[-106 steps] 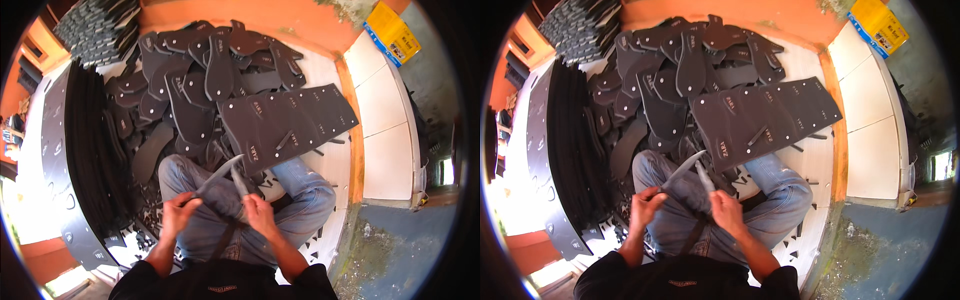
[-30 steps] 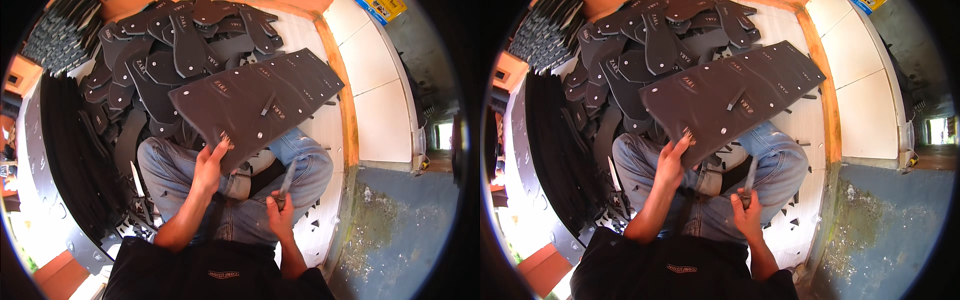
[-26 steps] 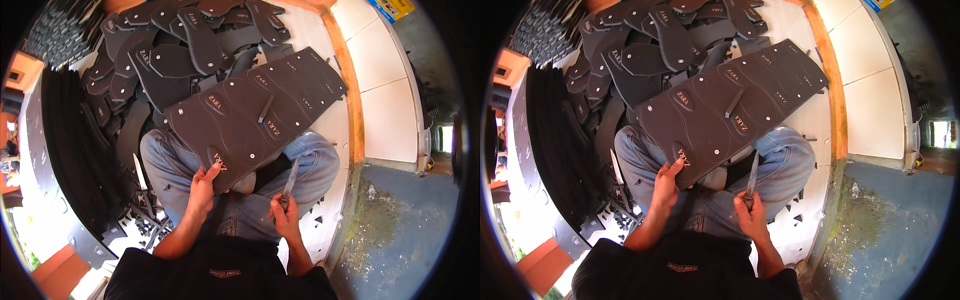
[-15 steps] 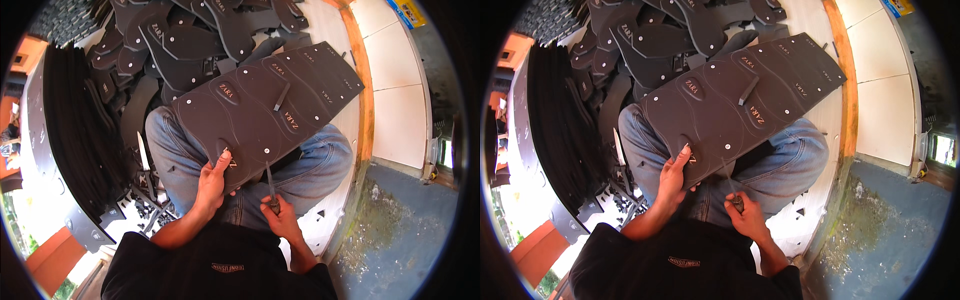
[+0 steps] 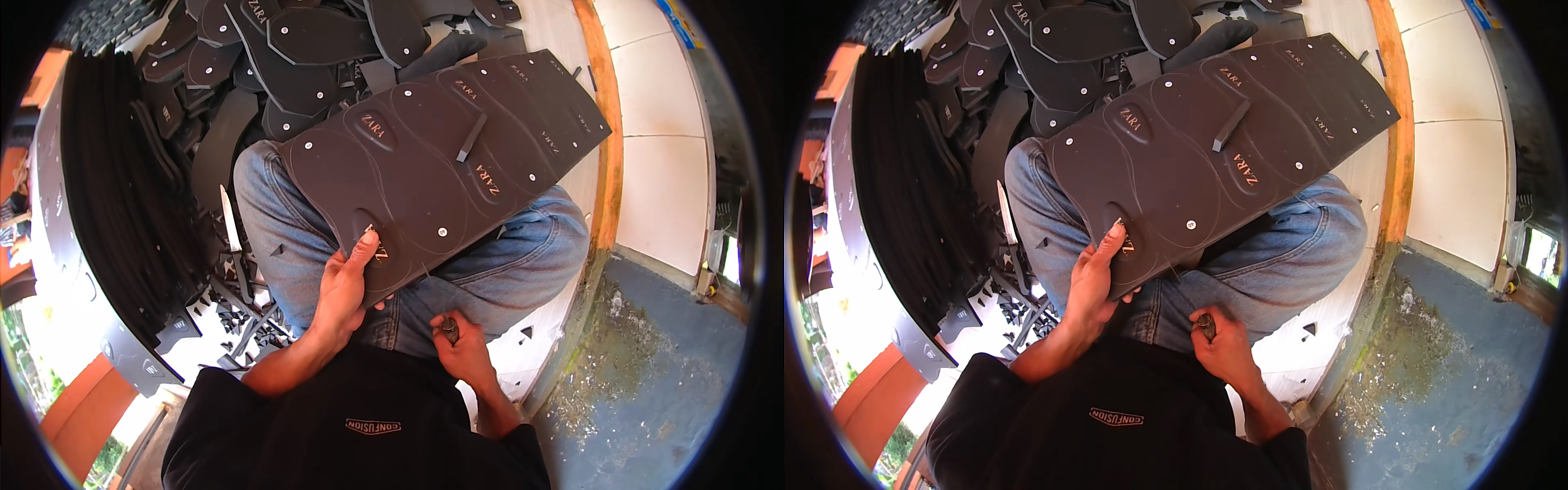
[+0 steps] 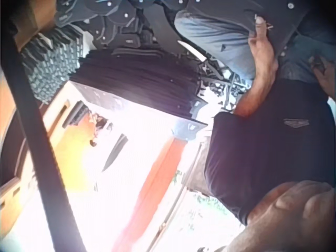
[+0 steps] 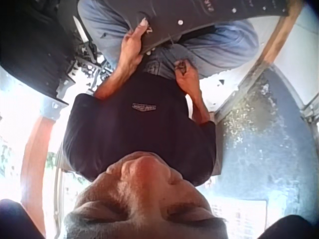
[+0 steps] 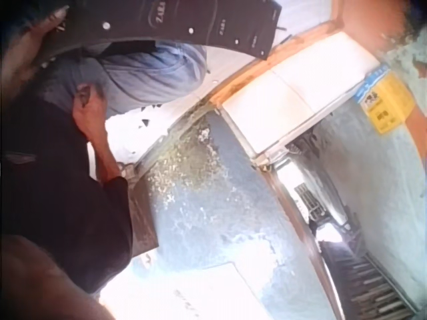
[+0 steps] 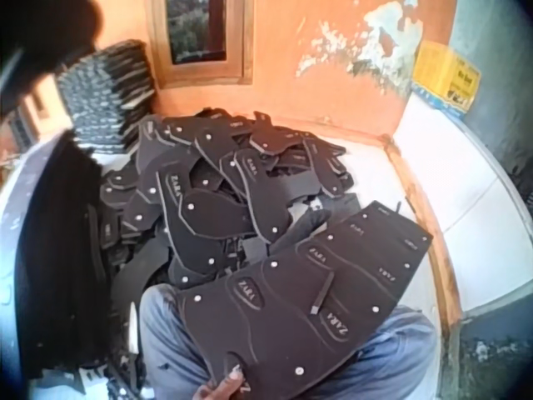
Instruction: The person uses a knife to trim excess material from the edges of synthetic shoe soles and removes small waste pieces by hand.
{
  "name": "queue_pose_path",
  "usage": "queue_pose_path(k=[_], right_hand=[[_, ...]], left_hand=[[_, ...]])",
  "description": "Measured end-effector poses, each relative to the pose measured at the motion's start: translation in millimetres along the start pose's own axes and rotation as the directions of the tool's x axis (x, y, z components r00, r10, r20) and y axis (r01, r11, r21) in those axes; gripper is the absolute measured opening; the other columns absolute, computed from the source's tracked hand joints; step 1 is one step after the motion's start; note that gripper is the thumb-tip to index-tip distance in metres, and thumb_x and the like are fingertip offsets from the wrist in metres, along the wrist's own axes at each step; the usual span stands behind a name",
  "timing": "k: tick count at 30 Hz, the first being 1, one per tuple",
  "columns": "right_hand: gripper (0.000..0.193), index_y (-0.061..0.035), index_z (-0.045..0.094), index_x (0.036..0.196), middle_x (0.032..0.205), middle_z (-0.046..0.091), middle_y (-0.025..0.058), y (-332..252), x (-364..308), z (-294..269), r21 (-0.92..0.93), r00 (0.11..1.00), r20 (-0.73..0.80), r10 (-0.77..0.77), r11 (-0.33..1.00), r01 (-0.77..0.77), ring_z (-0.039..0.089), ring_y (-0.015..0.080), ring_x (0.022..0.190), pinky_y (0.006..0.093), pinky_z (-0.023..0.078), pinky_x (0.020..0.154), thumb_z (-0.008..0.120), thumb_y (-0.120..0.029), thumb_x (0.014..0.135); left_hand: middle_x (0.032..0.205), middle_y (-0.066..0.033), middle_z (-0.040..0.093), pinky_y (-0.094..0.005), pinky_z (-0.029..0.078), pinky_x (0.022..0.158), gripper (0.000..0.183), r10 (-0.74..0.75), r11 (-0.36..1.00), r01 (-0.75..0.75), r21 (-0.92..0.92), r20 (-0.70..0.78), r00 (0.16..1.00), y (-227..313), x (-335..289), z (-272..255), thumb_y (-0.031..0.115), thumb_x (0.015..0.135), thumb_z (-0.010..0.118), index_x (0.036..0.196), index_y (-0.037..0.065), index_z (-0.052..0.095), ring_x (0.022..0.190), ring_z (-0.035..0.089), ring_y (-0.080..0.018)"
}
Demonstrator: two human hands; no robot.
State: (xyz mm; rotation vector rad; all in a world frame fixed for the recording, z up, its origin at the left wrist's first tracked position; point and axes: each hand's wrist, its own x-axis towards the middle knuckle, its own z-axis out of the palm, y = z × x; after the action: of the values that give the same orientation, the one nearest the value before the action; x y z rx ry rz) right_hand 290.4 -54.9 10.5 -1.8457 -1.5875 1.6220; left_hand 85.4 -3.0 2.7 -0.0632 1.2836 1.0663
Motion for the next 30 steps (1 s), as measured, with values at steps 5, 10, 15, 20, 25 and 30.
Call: queue_pose_path(k=[5, 10, 15, 20, 25, 30], right_hand=[[0.011, -0.0028, 0.061, 0.085, 0.059, 0.057, 0.0128, 1.8, 2.3, 11.8, -0.062, 0.994, -0.104, -0.027, 0.998, 0.02, 0.059, 0.0241, 0.05, 0.0321, 0.045, 0.051, 0.056, -0.004, 0.076], [0.008, -0.0027, 0.06, 0.082, 0.062, 0.059, 0.0152, 4.1, 8.7, 25.4, -0.076, 0.995, -0.104, 0.01, 0.997, -0.018, 0.062, 0.0299, 0.056, 0.0353, 0.047, 0.052, 0.056, -0.004, 0.074], [0.006, 0.0001, 0.059, 0.08, 0.063, 0.06, 0.015, 9.8, 15.1, 33.1, -0.112, 0.994, -0.104, -0.04, 0.993, 0.028, 0.06, 0.0225, 0.056, 0.0323, 0.045, 0.053, 0.054, -0.003, 0.077], [0.006, -0.0017, 0.06, 0.076, 0.065, 0.059, 0.0204, -0.3, 25.9, 31.4, -0.126, 0.997, -0.076, 0.009, 0.992, -0.019, 0.06, 0.0405, 0.066, 0.043, 0.047, 0.058, 0.056, -0.006, 0.075], [0.009, 0.0012, 0.058, 0.072, 0.06, 0.056, 0.0188, -3.6, 37.5, 27.8, -0.174, 0.998, -0.048, -0.03, 0.984, 0.021, 0.059, 0.0322, 0.056, 0.0363, 0.043, 0.052, 0.054, -0.004, 0.077], [0.011, 0.002, 0.059, 0.076, 0.068, 0.058, 0.0239, -19.2, 53.0, 28.7, -0.199, 0.998, -0.014, 0.061, 0.978, -0.063, 0.057, 0.0418, 0.069, 0.0446, 0.044, 0.062, 0.056, -0.009, 0.077]], left_hand=[[0.063, -0.0054, 0.059, -0.0226, 0.037, 0.029, 0.033, -0.01, 1.0, 0.01, -0.003, 0.011, 1.0, 1.9, 0.6, -0.8, 0.038, 0.089, 0.057, 0.086, 0.005, 0.057, 0.04, 0.053, -0.0142], [0.062, -0.0056, 0.058, -0.0226, 0.038, 0.029, 0.033, 0.002, 1.0, -0.003, 0.031, 0.037, 0.999, 2.4, 1.3, -5.7, 0.038, 0.088, 0.058, 0.085, 0.005, 0.056, 0.04, 0.053, -0.0143], [0.065, -0.0056, 0.06, -0.0228, 0.039, 0.03, 0.031, -0.008, 0.998, 0.005, 0.061, 0.059, 0.998, 1.8, 3.1, -13.0, 0.037, 0.088, 0.059, 0.086, 0.005, 0.057, 0.042, 0.054, -0.0135], [0.062, -0.0046, 0.059, -0.0224, 0.038, 0.029, 0.032, -0.009, 0.996, 0.002, 0.085, 0.073, 0.997, 2.3, 3.5, -14.5, 0.038, 0.087, 0.059, 0.085, 0.006, 0.057, 0.039, 0.053, -0.0139], [0.063, -0.0049, 0.058, -0.0223, 0.038, 0.029, 0.031, -0.048, 0.995, 0.042, 0.087, 0.069, 0.996, 4.8, 3.8, -15.5, 0.036, 0.087, 0.06, 0.087, 0.005, 0.057, 0.039, 0.053, -0.0128], [0.064, -0.0045, 0.059, -0.022, 0.037, 0.028, 0.031, -0.046, 0.994, 0.041, 0.099, 0.046, 0.998, 3.8, 3.7, -15.6, 0.036, 0.088, 0.06, 0.088, 0.005, 0.058, 0.038, 0.053, -0.0129]])
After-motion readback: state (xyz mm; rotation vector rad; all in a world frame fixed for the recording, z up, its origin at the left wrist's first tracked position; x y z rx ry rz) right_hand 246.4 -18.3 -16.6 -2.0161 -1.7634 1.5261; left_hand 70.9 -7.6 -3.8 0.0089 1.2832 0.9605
